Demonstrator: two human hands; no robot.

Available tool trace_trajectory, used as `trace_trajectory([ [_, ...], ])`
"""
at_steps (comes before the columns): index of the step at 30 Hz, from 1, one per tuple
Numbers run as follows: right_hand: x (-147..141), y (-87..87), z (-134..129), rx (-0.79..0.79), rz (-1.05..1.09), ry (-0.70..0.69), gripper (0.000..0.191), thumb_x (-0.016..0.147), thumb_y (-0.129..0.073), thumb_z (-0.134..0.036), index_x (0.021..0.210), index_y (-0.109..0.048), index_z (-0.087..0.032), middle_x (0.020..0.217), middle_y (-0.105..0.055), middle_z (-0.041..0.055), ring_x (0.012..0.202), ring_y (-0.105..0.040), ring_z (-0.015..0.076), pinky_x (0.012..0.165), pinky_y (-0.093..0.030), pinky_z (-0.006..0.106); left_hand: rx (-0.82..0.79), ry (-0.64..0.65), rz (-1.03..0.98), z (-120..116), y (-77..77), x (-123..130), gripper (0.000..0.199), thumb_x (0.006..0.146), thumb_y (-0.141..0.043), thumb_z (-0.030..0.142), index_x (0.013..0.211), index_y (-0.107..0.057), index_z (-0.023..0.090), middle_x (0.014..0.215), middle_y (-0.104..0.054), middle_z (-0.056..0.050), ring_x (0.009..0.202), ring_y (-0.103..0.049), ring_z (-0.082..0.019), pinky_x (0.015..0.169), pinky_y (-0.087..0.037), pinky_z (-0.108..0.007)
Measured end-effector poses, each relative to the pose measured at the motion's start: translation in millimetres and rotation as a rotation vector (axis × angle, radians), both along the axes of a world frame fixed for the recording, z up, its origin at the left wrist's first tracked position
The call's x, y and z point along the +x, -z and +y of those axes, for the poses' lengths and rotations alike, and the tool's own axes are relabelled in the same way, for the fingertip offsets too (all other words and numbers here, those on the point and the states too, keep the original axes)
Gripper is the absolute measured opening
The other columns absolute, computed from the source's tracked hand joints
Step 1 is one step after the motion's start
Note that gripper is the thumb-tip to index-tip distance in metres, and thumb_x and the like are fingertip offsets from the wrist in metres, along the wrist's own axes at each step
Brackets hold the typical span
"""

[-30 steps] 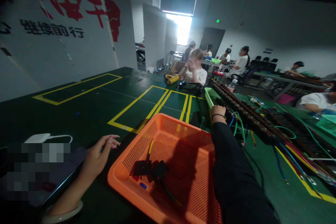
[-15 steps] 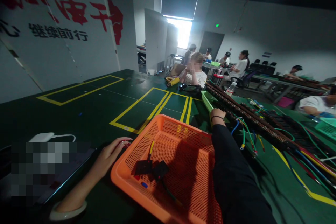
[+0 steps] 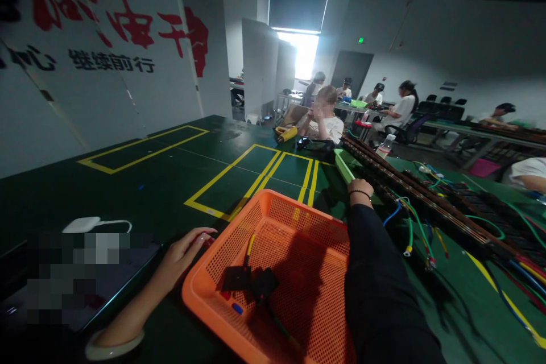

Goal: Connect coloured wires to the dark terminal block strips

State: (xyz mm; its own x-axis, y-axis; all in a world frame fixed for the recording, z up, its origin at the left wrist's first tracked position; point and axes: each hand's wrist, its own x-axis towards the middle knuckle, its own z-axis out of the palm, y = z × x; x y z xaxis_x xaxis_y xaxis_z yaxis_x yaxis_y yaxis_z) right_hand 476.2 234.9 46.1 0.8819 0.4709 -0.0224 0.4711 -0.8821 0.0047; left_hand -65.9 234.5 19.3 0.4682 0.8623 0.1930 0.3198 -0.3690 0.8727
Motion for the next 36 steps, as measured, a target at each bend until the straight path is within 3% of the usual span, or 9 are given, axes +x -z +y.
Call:
trace_trajectory([
  [9,1.2,0.8,-13.0,-0.022,-0.012,-0.016,0.036,0.092,-0.048,-0.041,0.112,-0.058,-0.013,0.115,-0.059,0.0106,0.102,-0.058,0.0202,0.087,-0.048,0.041,-0.022,-0.007,0.016,3.3,3.8,-2.7,0.031,0.087,-0.042,0.040,0.104,-0.061,0.023,0.089,-0.069,-0.003,0.086,-0.065,-0.017,0.079,-0.051,-0.028],
  [16,4.9,-1.7,-8.1,-0.070,0.000,-0.026,0.034,0.092,-0.048,-0.039,0.114,-0.056,-0.014,0.115,-0.058,0.0101,0.100,-0.058,0.0195,0.085,-0.049,0.040,-0.003,-0.026,0.023,4.1,3.9,-4.0,0.032,0.087,-0.041,0.041,0.105,-0.061,0.023,0.089,-0.069,-0.003,0.085,-0.065,-0.017,0.078,-0.051,-0.028],
  [23,27.3,-6.9,-25.4,-0.199,0.052,-0.237,0.033,0.089,-0.053,-0.040,0.107,-0.059,-0.013,0.110,-0.061,0.0082,0.096,-0.059,0.0181,0.084,-0.049,0.039,-0.031,0.017,0.086,8.9,14.5,-0.1,0.037,0.088,-0.040,0.046,0.108,-0.060,0.024,0.097,-0.068,-0.003,0.092,-0.064,-0.018,0.079,-0.050,-0.026],
  [27,25.6,-3.4,-41.8,-0.231,-0.010,-0.329,0.039,0.091,-0.049,-0.041,0.116,-0.054,-0.012,0.111,-0.061,0.0103,0.099,-0.059,0.0197,0.085,-0.048,0.039,-0.056,0.020,0.092,7.2,13.5,-0.2,0.037,0.087,-0.041,0.048,0.107,-0.060,0.024,0.098,-0.067,-0.003,0.093,-0.063,-0.018,0.079,-0.049,-0.026],
  [31,13.6,1.8,-46.6,-0.215,-0.098,-0.347,0.037,0.096,-0.035,-0.026,0.127,-0.044,-0.009,0.109,-0.061,0.0167,0.100,-0.061,0.0226,0.082,-0.048,0.037,-0.054,0.004,0.084,5.9,8.5,-1.3,0.038,0.087,-0.040,0.048,0.106,-0.060,0.022,0.092,-0.068,-0.003,0.088,-0.063,-0.018,0.079,-0.049,-0.027],
  [36,2.2,2.7,-39.8,-0.192,-0.164,-0.295,0.043,0.090,-0.027,-0.010,0.131,-0.038,-0.005,0.108,-0.061,0.0228,0.100,-0.062,0.0264,0.078,-0.049,0.038,-0.044,-0.004,0.082,9.0,10.4,-3.1,0.037,0.088,-0.039,0.046,0.107,-0.059,0.023,0.090,-0.067,-0.002,0.088,-0.063,-0.017,0.079,-0.048,-0.026],
])
